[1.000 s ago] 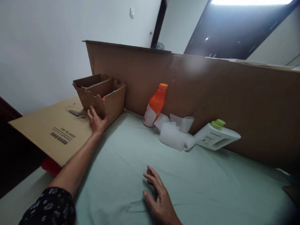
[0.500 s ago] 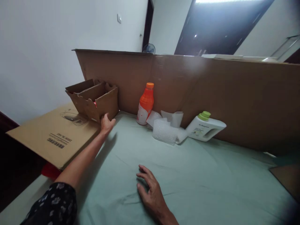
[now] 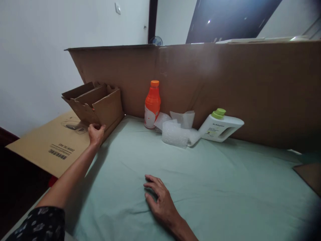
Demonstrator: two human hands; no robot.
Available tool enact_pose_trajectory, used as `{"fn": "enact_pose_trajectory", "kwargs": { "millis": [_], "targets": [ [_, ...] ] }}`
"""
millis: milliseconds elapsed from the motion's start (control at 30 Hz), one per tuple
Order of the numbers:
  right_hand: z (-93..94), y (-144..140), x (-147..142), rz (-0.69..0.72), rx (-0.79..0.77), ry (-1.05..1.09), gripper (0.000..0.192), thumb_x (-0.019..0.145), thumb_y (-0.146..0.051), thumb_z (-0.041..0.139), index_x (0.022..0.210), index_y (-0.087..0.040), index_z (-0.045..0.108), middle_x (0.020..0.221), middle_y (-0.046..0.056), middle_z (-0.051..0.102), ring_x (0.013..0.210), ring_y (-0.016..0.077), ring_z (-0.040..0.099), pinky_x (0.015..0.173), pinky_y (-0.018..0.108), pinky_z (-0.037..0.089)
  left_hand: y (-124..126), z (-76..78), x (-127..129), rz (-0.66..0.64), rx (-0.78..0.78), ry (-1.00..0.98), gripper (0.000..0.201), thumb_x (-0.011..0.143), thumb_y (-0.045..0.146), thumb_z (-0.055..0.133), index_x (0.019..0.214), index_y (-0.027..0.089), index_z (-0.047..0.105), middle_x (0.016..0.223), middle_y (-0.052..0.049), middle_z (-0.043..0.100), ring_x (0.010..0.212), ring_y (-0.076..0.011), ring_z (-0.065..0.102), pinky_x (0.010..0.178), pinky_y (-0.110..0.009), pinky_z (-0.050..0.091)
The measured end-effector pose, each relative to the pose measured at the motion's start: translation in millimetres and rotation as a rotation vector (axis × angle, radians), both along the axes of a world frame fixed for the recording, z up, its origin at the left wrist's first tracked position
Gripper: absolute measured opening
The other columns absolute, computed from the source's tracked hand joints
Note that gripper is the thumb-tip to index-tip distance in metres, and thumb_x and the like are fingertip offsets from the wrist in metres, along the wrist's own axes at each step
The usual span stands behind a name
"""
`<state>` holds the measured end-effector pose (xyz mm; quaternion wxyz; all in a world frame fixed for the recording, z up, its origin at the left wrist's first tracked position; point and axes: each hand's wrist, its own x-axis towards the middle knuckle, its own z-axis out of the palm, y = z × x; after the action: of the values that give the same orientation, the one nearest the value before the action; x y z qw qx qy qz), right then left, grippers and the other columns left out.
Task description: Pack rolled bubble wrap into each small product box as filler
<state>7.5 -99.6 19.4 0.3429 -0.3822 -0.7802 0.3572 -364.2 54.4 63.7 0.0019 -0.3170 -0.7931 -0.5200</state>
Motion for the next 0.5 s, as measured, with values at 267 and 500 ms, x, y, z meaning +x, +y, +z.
{"fn": "enact_pose_trajectory", "kwargs": {
  "millis": [267,500],
  "targets": [
    [-0.3,-5,0,0.002,-0.014,-0.003,0.028,0.080,-0.013,0.060,0.104,-0.020,0.072,0.132,0.013,0.067,0.124,0.0271,0.060,0.105,0.046,0.049,30,-4.1,-7,0.024,-0.062,-0.018,0.020,0.083,0.029,0.071,0.079,0.017,0.056,0.081,0.000,0.061,0.081,-0.0179,0.061,0.082,-0.035,0.051],
    [-1.6,-5,-4,-0.009,-0.012,0.030,0.030,0.077,-0.009,0.062,0.103,-0.018,0.072,0.130,0.014,0.068,0.121,0.0255,0.061,0.105,0.044,0.048,-2,1.8,8,-0.083,-0.172,0.026,0.025,0.075,0.039,0.064,0.085,0.017,0.059,0.088,-0.006,0.068,0.088,-0.0245,0.067,0.085,-0.040,0.056]
  ]
}}
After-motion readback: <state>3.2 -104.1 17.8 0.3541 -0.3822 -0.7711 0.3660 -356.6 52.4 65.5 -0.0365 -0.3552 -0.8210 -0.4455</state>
